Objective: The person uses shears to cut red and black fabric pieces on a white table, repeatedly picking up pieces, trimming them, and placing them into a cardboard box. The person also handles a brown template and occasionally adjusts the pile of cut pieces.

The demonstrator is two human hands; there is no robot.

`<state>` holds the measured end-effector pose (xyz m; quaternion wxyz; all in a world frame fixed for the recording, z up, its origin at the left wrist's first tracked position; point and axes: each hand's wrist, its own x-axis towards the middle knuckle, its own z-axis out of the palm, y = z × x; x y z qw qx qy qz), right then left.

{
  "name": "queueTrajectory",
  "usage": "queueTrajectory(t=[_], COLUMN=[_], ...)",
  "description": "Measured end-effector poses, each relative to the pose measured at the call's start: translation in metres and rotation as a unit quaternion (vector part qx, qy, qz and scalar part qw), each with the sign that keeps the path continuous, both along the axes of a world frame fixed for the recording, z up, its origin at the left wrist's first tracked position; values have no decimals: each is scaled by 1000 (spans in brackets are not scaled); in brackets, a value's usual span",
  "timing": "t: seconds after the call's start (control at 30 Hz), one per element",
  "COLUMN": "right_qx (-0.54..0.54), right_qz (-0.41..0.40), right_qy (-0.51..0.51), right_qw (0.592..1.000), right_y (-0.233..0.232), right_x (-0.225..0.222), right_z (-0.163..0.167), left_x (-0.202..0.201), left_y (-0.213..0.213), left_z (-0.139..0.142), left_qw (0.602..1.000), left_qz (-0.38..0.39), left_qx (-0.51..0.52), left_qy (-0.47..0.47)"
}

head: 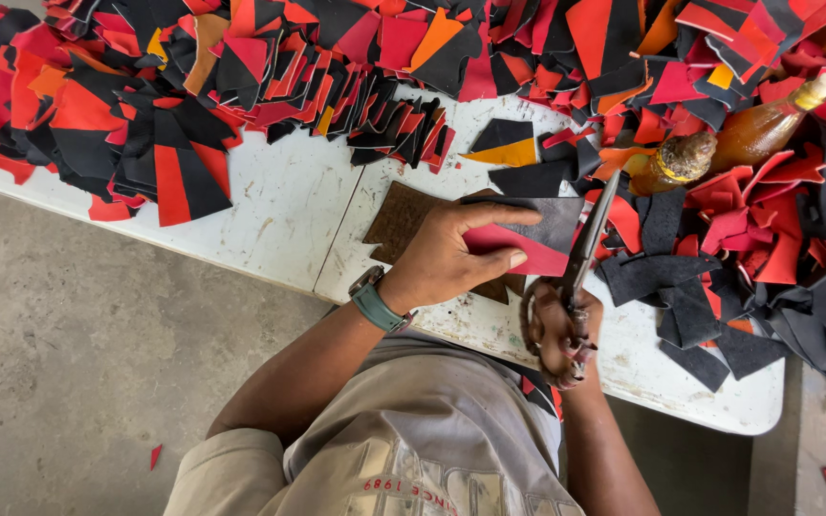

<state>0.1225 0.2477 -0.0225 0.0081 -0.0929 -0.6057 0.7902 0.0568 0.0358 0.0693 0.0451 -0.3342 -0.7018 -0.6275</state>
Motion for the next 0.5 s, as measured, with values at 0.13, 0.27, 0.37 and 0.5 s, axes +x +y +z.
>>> queueTrajectory(t=[0.13, 0.27, 0.37, 0.5], right_qx=[32, 555, 656, 649], right_qz=[-13, -44, -47, -64], right_qy=[-41, -23, -7, -78], right_qw=[999, 830, 753, 754], right_y=[44, 78, 87, 88], right_x=[-4, 11, 22, 30], right_z=[5, 9, 11, 18], left_x=[-6, -14, -20, -25], left_y=[-6, -11, -12, -14], left_z=[-10, -27, -41, -58], left_qw=[998, 999, 995, 981], left_qz=[-8, -9, -23, -44], left_qx=[4, 10, 46, 89], left_qy=[-60, -41, -84, -168])
